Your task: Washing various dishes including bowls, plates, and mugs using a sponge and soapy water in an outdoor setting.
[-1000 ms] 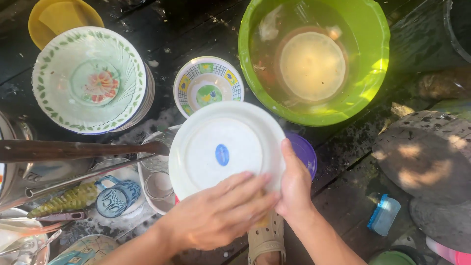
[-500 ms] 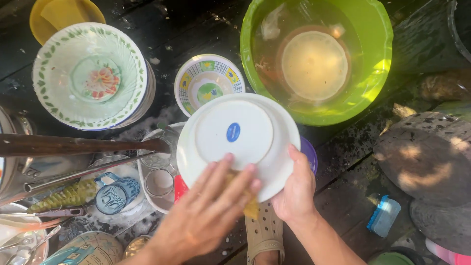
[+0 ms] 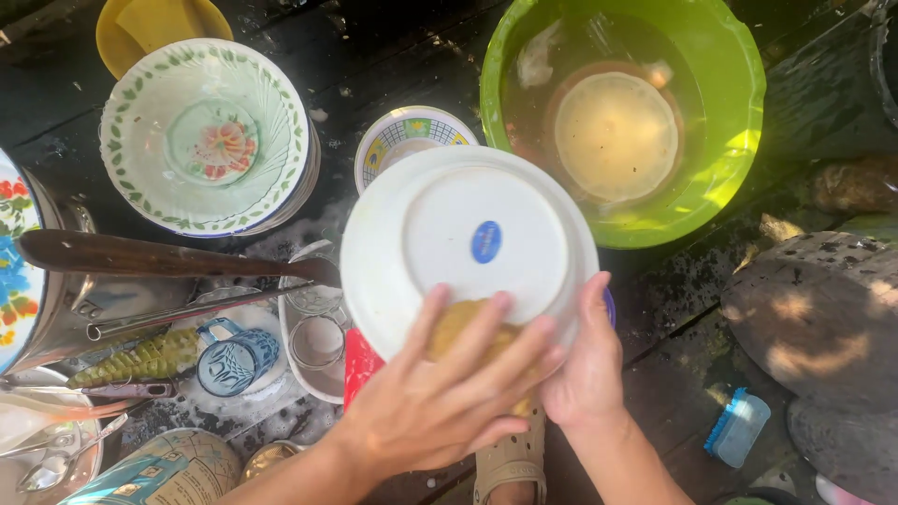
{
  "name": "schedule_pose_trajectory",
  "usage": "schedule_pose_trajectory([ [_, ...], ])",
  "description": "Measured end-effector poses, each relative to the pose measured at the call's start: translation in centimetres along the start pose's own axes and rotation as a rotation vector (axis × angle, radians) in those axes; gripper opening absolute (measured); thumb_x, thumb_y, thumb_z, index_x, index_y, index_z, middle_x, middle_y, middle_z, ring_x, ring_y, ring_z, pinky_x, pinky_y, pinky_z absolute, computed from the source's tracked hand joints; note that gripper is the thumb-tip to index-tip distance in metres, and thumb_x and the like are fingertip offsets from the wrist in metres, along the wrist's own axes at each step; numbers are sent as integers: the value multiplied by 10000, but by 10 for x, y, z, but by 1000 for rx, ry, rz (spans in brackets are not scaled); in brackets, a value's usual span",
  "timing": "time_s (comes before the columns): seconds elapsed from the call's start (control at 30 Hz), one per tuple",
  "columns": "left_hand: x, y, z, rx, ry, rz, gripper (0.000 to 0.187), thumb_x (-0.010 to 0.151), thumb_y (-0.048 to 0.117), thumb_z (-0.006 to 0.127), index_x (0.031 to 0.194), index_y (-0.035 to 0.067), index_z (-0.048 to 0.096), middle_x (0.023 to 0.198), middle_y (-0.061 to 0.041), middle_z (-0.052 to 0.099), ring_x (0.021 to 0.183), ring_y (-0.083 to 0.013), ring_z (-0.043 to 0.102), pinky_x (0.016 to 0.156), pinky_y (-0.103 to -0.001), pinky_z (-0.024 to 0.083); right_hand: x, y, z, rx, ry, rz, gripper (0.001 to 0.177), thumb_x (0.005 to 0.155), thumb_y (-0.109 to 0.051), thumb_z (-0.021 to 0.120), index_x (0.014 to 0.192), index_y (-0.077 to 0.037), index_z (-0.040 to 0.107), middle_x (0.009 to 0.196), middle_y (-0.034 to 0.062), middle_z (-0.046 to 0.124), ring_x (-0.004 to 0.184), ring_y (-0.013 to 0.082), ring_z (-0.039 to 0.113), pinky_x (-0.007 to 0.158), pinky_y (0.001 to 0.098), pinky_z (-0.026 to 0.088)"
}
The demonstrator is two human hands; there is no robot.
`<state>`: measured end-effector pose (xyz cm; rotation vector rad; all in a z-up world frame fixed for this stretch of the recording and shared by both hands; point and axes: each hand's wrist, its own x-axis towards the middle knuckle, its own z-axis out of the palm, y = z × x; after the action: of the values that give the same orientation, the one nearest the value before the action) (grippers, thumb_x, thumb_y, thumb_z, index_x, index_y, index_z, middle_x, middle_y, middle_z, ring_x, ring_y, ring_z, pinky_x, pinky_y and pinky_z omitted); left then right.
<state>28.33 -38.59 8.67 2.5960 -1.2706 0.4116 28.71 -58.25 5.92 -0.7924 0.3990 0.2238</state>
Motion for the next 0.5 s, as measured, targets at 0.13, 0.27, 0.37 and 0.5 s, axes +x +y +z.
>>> schedule_pose_trajectory([
  [0.13,-22,-14,9,-87,217,-189,630,978,596,489,1527,294,424,1643,-94,241,1472,-430,309,1203,-660,278,4,-5,7,-84,157,-72,728,1027,-555,297,1540,-45,376,1482,173,526,1324,300,548,1083,466,468],
  [0.27,2,-43,-10,-272,220,-461,615,1008,488,490,1553,208,440,1655,-188,247,1475,-501,316,1215,-613,299,-2,-2,4,-185,125,-107,713,1034,-528,318,1546,-35,367,1518,171,510,1362,295,527,1111,453,448],
  [0.37,33,-60,-24,-416,145,-629,578,1023,427,503,1528,145,509,1594,-220,375,1446,-482,370,1192,-556,335,-9,5,-3,-244,58,-87,710,1024,-519,330,1544,-37,367,1521,175,509,1364,301,534,1113,454,445],
  [0.5,67,-37,-19,-382,85,-407,482,979,428,547,1322,106,653,1401,-170,578,1371,-439,453,1166,-536,360,-12,22,-19,-226,-20,-53,661,1060,-471,339,1536,-16,386,1503,156,511,1343,287,525,1123,464,427],
])
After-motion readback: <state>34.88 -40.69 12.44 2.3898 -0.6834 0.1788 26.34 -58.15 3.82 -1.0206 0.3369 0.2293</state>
